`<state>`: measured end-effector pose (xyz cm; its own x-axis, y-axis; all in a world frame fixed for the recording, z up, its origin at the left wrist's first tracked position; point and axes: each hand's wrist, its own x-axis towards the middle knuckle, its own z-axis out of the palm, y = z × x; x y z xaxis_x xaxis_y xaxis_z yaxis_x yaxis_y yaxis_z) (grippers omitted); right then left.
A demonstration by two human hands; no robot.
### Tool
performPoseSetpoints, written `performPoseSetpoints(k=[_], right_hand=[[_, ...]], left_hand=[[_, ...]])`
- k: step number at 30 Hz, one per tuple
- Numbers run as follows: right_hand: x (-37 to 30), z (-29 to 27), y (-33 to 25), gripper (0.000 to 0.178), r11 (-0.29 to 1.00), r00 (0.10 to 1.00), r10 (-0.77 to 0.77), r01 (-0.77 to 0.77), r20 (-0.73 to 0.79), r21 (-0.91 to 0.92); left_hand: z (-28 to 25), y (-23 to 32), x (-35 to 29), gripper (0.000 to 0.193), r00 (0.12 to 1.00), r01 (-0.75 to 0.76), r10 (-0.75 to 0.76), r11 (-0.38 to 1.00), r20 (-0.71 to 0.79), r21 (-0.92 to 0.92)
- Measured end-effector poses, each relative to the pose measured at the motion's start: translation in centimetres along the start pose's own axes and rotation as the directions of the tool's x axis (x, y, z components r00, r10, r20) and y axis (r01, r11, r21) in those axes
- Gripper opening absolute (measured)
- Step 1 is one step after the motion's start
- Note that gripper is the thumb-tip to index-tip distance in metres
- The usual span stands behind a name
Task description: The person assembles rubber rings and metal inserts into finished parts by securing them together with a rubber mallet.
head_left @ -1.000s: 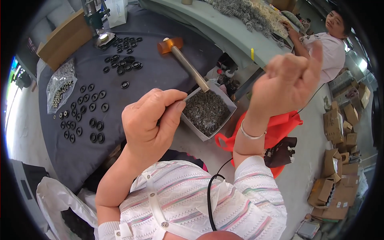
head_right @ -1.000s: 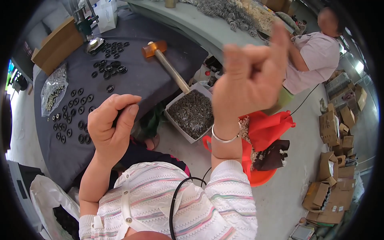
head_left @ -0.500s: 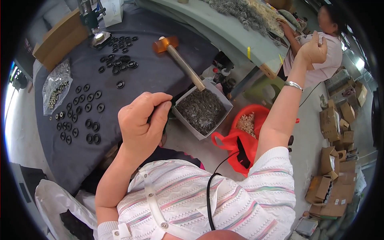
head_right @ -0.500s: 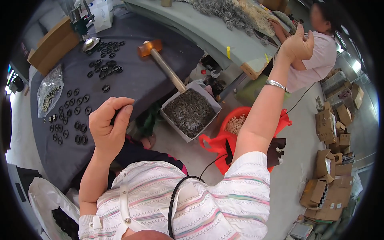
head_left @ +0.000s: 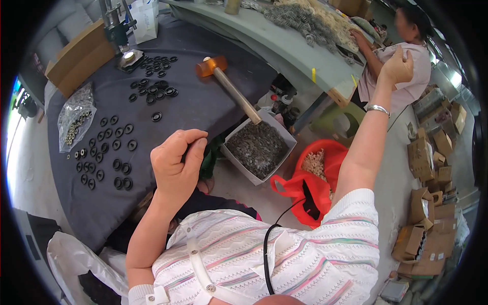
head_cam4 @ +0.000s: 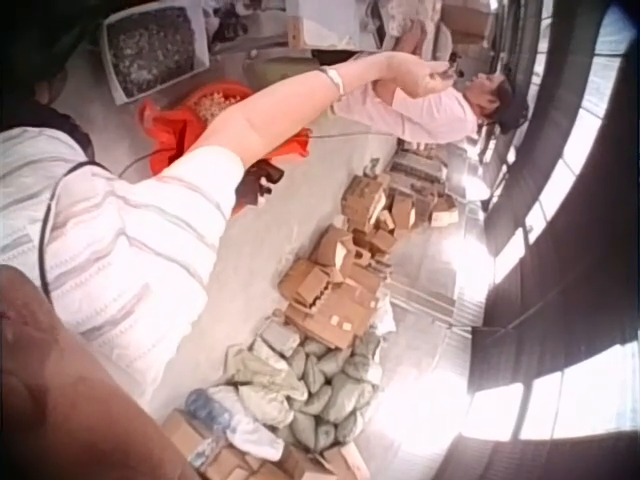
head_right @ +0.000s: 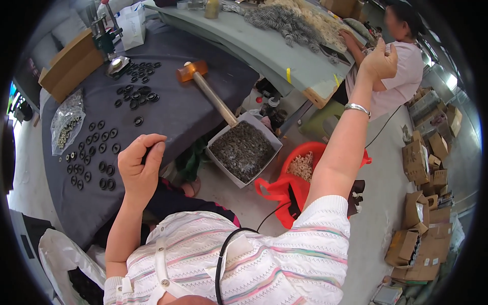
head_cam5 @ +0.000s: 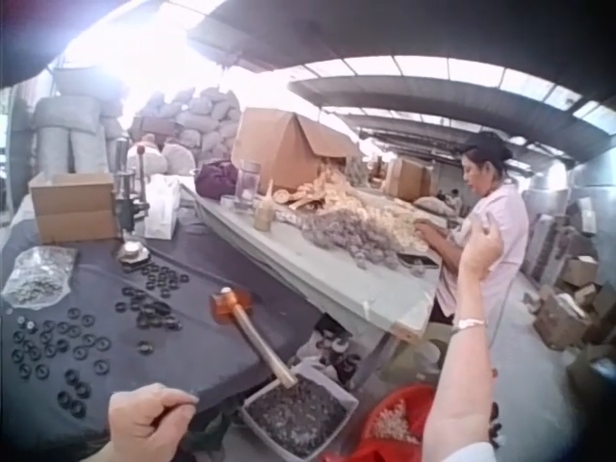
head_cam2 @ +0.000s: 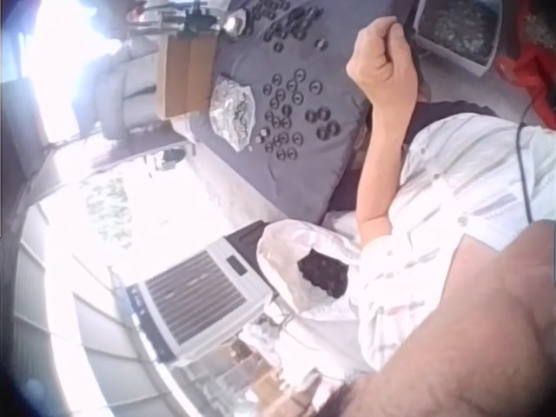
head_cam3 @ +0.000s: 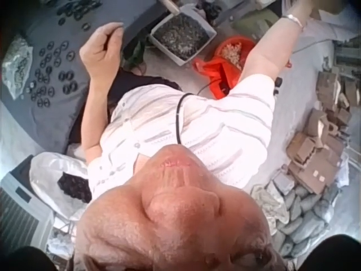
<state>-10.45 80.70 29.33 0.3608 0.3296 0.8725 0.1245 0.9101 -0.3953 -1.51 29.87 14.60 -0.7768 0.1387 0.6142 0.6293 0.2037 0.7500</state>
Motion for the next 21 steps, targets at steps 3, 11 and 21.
performPoseSetpoints(k=[3, 11, 21], right_hand=[[0.2, -0.2, 0.0, 0.039, 0.999, 0.999, 0.038, -0.038, 0.003, 0.017], [-1.1, -0.3, -1.2, 0.037, 0.999, 1.0, 0.014, -0.014, 0.019, 0.035], [-2.2, -0.5, -2.9, 0.035, 0.992, 0.992, 0.087, -0.095, 0.092, 0.08]], left_hand=[[0.1, -0.5, 0.0, 0.007, 1.0, -0.026, 0.027, 1.0, -0.015, 0.012], [-0.2, -0.5, -0.7, 0.007, 1.0, 0.002, -0.002, 1.0, -0.006, -0.004], [-0.9, -1.6, -2.0, 0.007, 0.999, 0.041, -0.041, 0.999, -0.007, -0.008]])
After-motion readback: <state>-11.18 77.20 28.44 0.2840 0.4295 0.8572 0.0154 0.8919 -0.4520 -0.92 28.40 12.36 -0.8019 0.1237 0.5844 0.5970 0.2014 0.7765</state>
